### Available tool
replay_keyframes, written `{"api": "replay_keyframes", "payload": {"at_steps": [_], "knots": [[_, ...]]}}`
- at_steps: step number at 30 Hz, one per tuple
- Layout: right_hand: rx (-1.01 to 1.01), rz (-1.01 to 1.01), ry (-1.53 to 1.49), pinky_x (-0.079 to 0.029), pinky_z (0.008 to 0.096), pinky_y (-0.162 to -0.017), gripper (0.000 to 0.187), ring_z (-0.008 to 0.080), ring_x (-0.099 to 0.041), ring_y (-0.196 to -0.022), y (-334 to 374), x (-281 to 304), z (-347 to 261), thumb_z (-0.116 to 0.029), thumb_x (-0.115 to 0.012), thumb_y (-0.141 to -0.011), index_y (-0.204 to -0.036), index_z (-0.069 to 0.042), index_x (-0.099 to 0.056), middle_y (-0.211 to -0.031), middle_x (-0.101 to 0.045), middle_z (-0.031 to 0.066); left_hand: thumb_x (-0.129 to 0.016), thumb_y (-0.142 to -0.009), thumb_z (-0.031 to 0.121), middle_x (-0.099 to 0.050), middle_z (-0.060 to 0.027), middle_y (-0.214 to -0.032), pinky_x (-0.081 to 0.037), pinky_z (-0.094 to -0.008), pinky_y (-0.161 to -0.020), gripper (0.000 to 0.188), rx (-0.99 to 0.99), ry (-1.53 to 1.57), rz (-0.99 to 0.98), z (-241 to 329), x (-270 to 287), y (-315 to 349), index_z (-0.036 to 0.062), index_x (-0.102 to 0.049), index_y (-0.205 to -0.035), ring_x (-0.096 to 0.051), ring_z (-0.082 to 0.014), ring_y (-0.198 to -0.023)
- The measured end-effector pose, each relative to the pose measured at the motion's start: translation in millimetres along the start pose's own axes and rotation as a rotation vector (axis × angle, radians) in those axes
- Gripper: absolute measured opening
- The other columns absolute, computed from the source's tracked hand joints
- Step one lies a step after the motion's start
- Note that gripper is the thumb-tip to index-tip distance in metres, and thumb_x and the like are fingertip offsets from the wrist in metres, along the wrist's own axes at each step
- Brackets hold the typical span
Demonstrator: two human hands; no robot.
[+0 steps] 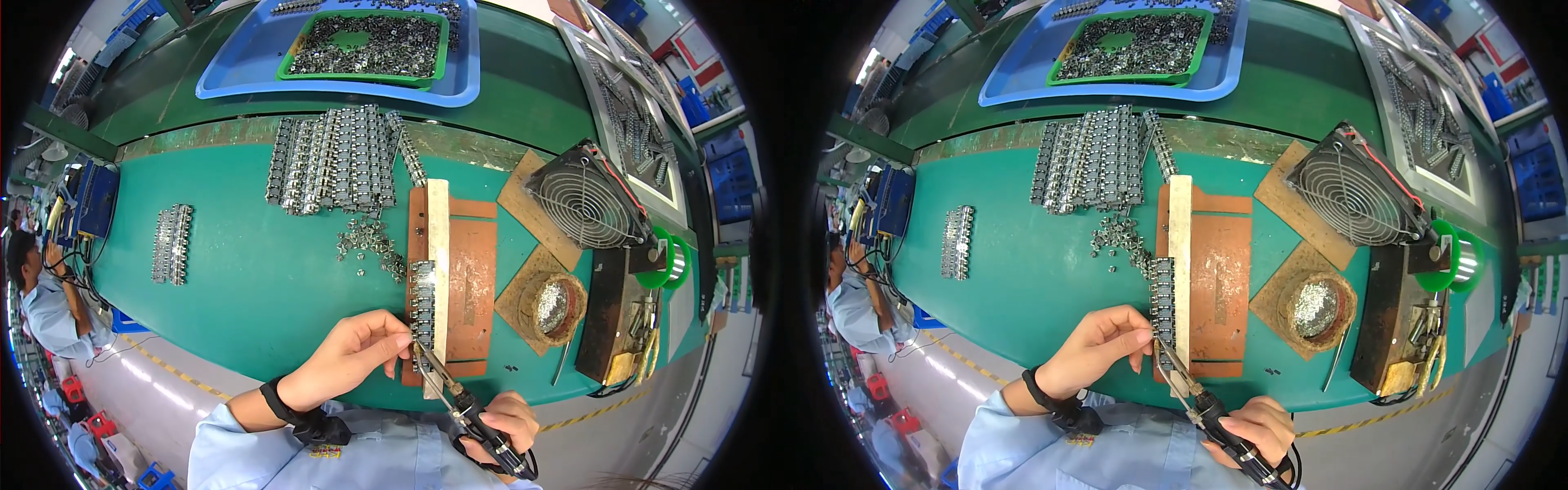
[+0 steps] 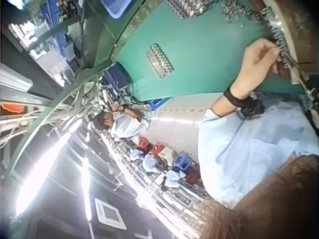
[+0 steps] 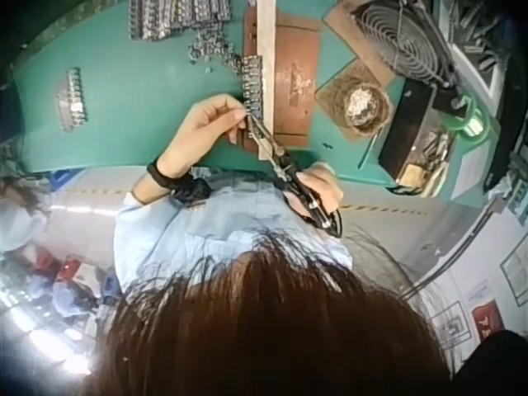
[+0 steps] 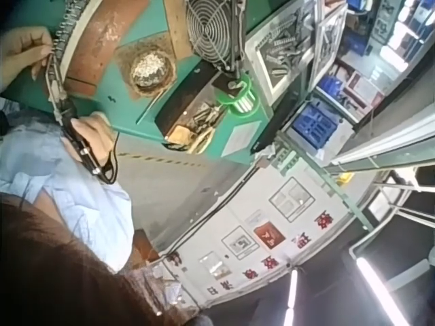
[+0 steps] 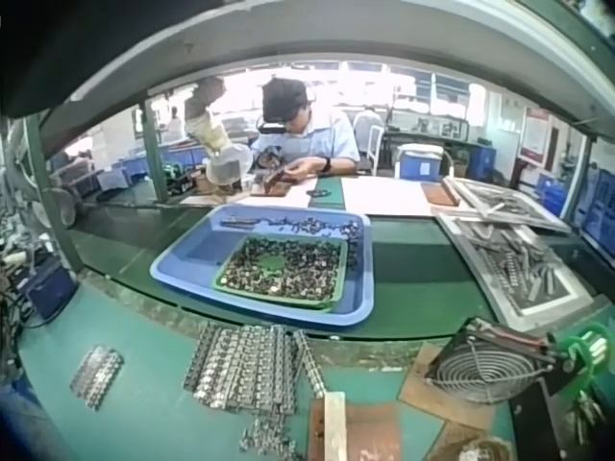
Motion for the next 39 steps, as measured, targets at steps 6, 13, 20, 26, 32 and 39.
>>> {"api": "replay_keyframes", "payload": {"at_steps": [6,13,20,26,32,39], "knots": [[0.046,-0.025,0.028,-0.042,0.0286,-0.050,0.042,0.0197,-0.051,-0.049,0,0,-1,-0.013,-0.079,-0.055,-0.089,-0.003,-0.056,-0.062,-0.055,0.0076,-0.049,-0.088,0.013,-0.054,-0.0027,-0.079,-0.043,-0.0206,-0.062,0.013,0.003,-0.024,0.022,1,-1,1,0.0003,-0.052,-0.087,-0.051,-0.0080,-0.066],[-0.122,0.395,-0.141,-0.043,0.0326,-0.063,0.042,0.0206,-0.051,-0.065,33,0,25,-0.019,-0.075,-0.064,-0.094,-0.003,-0.051,-0.075,-0.053,0.0095,-0.049,-0.088,0.013,-0.054,-0.0026,-0.079,-0.043,-0.0210,-0.061,0.013,-0.010,-0.045,0.028,3,-4,2,0.0007,-0.052,-0.086,-0.052,-0.0081,-0.065],[-0.285,0.483,-0.202,-0.043,0.0336,-0.070,0.043,0.0207,-0.051,-0.073,36,-2,35,-0.024,-0.072,-0.068,-0.096,-0.002,-0.047,-0.080,-0.053,0.0113,-0.048,-0.088,0.013,-0.055,-0.0029,-0.078,-0.044,-0.0213,-0.060,0.014,-0.021,-0.055,0.048,3,-5,2,0.0007,-0.053,-0.085,-0.052,-0.0083,-0.064],[-0.265,0.463,-0.212,-0.043,0.0327,-0.068,0.043,0.0207,-0.051,-0.071,38,-2,37,-0.023,-0.072,-0.068,-0.096,-0.002,-0.047,-0.079,-0.052,0.0115,-0.049,-0.087,0.012,-0.056,-0.0034,-0.076,-0.044,-0.0213,-0.056,0.014,-0.093,-0.253,0.172,5,10,10,-0.0005,-0.054,-0.086,-0.051,-0.0082,-0.061],[-0.239,0.476,-0.220,-0.044,0.0316,-0.064,0.042,0.0203,-0.051,-0.068,35,0,35,-0.022,-0.073,-0.067,-0.095,-0.002,-0.049,-0.077,-0.052,0.0113,-0.058,-0.079,0.006,-0.055,-0.0048,-0.073,-0.040,-0.0231,-0.049,0.013,-0.382,-0.871,0.487,31,36,8,-0.0003,-0.054,-0.090,-0.049,-0.0096,-0.054],[-0.220,0.464,-0.184,-0.044,0.0312,-0.063,0.039,0.0207,-0.051,-0.065,34,-1,35,-0.020,-0.073,-0.066,-0.093,-0.002,-0.051,-0.074,-0.053,0.0114,-0.061,-0.074,0.003,-0.054,-0.0061,-0.072,-0.039,-0.0274,-0.046,0.016,-0.430,-1.193,0.526,45,26,-6,0.0016,-0.054,-0.088,-0.049,-0.0161,-0.051]]}}
Point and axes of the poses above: each hand's wrist, its own y-axis away from the middle knuckle, its own x-axis out of the back of the hand, z = x × y, the point moved 3 cm from there along -y, towards the middle knuckle
